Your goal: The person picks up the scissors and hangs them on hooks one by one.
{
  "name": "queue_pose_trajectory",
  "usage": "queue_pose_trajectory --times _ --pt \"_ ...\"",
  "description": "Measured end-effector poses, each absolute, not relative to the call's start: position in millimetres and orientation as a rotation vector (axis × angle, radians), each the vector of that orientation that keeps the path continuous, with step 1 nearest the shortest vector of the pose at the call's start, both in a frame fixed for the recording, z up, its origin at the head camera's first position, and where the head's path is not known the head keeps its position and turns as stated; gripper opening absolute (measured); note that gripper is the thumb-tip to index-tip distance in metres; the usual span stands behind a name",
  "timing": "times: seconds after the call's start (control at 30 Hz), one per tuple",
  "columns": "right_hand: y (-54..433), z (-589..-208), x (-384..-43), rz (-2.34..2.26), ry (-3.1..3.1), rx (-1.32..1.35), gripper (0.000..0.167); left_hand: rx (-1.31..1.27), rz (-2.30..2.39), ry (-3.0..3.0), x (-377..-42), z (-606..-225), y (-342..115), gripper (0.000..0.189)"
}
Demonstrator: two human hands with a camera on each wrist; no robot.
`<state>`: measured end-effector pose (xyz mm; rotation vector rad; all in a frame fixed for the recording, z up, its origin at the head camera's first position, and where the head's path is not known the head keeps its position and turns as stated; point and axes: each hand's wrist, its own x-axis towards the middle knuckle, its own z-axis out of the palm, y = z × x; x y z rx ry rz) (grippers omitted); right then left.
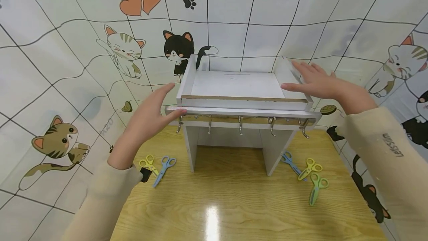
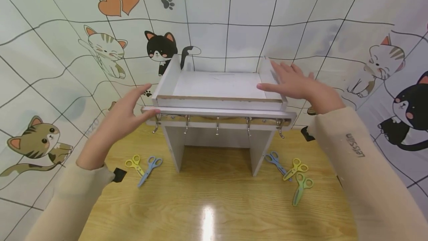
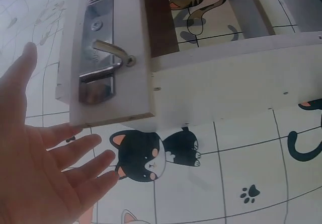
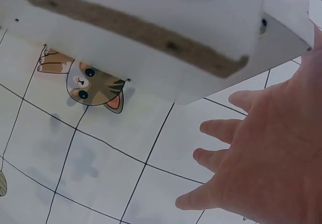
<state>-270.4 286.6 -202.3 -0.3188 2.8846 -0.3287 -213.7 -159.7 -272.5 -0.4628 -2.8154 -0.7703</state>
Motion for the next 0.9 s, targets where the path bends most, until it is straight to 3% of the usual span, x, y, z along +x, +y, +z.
queue_pose_trajectory --times 0.43,0.7,0.9 --pt "308 -219 -267 -0.381 2.906 -0.329 0.099 -0.470 -0.875 -2.826 -198 -313 -178 0.103" --pt "322 -225 -268 -0.559 2.897 -0.463 0.085 -0.430 -1.004 -2.860 -196 -342 -178 0.097" --pt "333 -230 -263 -0.634 2.882 -0.456 0.085 -0.412 -1.016 -2.872 -196 -368 -174 0.092"
